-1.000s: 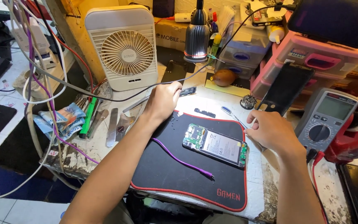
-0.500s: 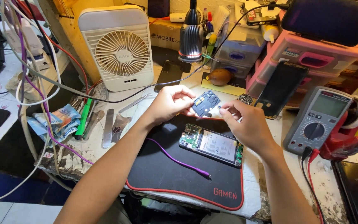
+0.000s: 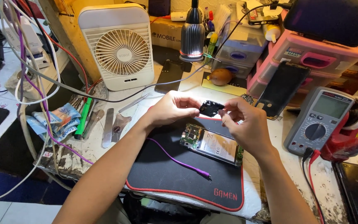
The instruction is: Disassembling internal components of a smartphone using a small prying tool on a repair bench.
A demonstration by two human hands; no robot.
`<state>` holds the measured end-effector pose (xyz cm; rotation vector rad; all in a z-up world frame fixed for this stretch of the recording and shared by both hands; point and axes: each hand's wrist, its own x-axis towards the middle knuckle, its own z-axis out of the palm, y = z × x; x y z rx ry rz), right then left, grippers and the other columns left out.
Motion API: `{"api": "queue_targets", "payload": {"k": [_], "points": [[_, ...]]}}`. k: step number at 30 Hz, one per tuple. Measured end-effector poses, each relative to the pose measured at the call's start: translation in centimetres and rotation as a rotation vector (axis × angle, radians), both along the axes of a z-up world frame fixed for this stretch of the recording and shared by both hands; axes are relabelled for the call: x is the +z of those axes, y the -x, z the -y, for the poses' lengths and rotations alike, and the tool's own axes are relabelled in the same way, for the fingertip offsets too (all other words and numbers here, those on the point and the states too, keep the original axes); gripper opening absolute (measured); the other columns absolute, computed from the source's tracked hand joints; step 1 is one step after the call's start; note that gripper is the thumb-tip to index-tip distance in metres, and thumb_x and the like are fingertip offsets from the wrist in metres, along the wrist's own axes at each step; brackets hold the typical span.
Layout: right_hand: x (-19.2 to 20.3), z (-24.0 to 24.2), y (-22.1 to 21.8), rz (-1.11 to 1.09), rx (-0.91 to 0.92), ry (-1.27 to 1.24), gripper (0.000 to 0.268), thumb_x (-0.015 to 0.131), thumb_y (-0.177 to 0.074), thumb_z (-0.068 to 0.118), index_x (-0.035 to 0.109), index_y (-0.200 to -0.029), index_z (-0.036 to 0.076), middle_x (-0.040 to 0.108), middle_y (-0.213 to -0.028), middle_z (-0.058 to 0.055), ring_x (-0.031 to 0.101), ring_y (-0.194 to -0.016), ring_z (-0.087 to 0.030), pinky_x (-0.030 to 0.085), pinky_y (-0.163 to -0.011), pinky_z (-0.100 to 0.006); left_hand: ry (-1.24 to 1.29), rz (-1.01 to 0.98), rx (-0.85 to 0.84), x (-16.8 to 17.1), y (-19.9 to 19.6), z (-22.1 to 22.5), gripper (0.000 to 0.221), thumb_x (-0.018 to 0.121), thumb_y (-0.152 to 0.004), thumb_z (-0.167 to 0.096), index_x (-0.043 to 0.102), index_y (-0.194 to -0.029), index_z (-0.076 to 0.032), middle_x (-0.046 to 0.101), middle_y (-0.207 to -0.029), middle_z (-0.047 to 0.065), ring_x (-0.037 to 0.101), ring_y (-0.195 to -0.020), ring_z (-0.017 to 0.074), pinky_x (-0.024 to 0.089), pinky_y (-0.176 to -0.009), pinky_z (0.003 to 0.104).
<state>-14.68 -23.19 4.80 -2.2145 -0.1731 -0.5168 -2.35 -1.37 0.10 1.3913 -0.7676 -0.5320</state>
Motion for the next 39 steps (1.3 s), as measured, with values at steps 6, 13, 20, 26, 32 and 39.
{"api": "queue_targets", "payload": {"k": [6, 13, 20, 26, 32, 39], "points": [[-0.9, 0.2, 0.1, 0.151, 0.101, 0.175, 0.018, 0.082, -0.083, 0.004, 0.074, -0.097, 0.010, 0.071, -0.078, -0.007, 0.072, -0.066, -0.021, 0.058, -0.062, -0.030, -0.014, -0.037, -0.110, 0.9, -0.1, -0.5, 0.021, 0.068, -0.097, -0.009, 0.073, -0.116, -0.001, 0.075, -0.106, 0.018, 0.072, -0.102, 0.0226, 0.061, -0.093, 0.040], [-1.1, 0.5, 0.1, 0.117, 0.172, 0.167, 0.021, 0.082, -0.082, 0.002, 0.075, -0.102, 0.006, 0.072, -0.084, -0.013, 0.071, -0.067, -0.026, 0.060, -0.064, -0.034, -0.116, 0.016, -0.230, 1.5, 0.5, -0.9, 0.031, 0.068, -0.099, -0.028, 0.070, -0.124, -0.010, 0.073, -0.114, 0.012, 0.068, -0.110, 0.0204, 0.058, -0.098, 0.039], [-1.3, 0.2, 0.0, 0.169, 0.188, 0.241, 0.017, 0.080, -0.083, 0.002, 0.071, -0.096, 0.008, 0.071, -0.086, -0.009, 0.072, -0.067, -0.024, 0.059, -0.061, -0.032, -0.163, 0.093, -0.184, 2.3, 0.8, -0.9, 0.035, 0.079, -0.090, -0.027, 0.073, -0.121, -0.012, 0.070, -0.111, 0.005, 0.066, -0.104, 0.0129, 0.059, -0.093, 0.031], [1.0, -0.7, 0.9, -0.049, 0.132, 0.247, 0.021, 0.078, -0.084, 0.008, 0.067, -0.102, 0.007, 0.072, -0.089, -0.013, 0.074, -0.071, -0.028, 0.059, -0.063, -0.038, -0.238, 0.165, -0.155, 2.6, 0.6, -1.4, 0.043, 0.085, -0.083, -0.029, 0.073, -0.122, -0.012, 0.069, -0.113, 0.009, 0.064, -0.105, 0.0178, 0.058, -0.093, 0.032], [5.1, -2.4, 1.6, -0.719, 0.173, 0.507, 0.085, 0.090, -0.074, 0.047, 0.056, -0.141, 0.008, 0.068, -0.126, -0.025, 0.068, -0.119, -0.041, 0.059, -0.093, -0.050, -0.322, 0.223, -0.196, 2.3, -0.2, -1.7, 0.053, 0.084, -0.080, -0.022, 0.068, -0.129, -0.013, 0.061, -0.124, 0.016, 0.060, -0.113, 0.0271, 0.057, -0.099, 0.038], [4.9, -2.2, 0.6, -0.845, 0.177, 0.621, 0.104, 0.094, -0.068, 0.055, 0.050, -0.151, 0.009, 0.063, -0.131, -0.025, 0.062, -0.124, -0.039, 0.052, -0.102, -0.050, -0.408, 0.377, -0.254, 3.7, 0.5, -1.3, 0.057, 0.081, -0.076, -0.013, 0.064, -0.131, -0.007, 0.058, -0.136, 0.021, 0.060, -0.119, 0.0380, 0.056, -0.101, 0.047]]}}
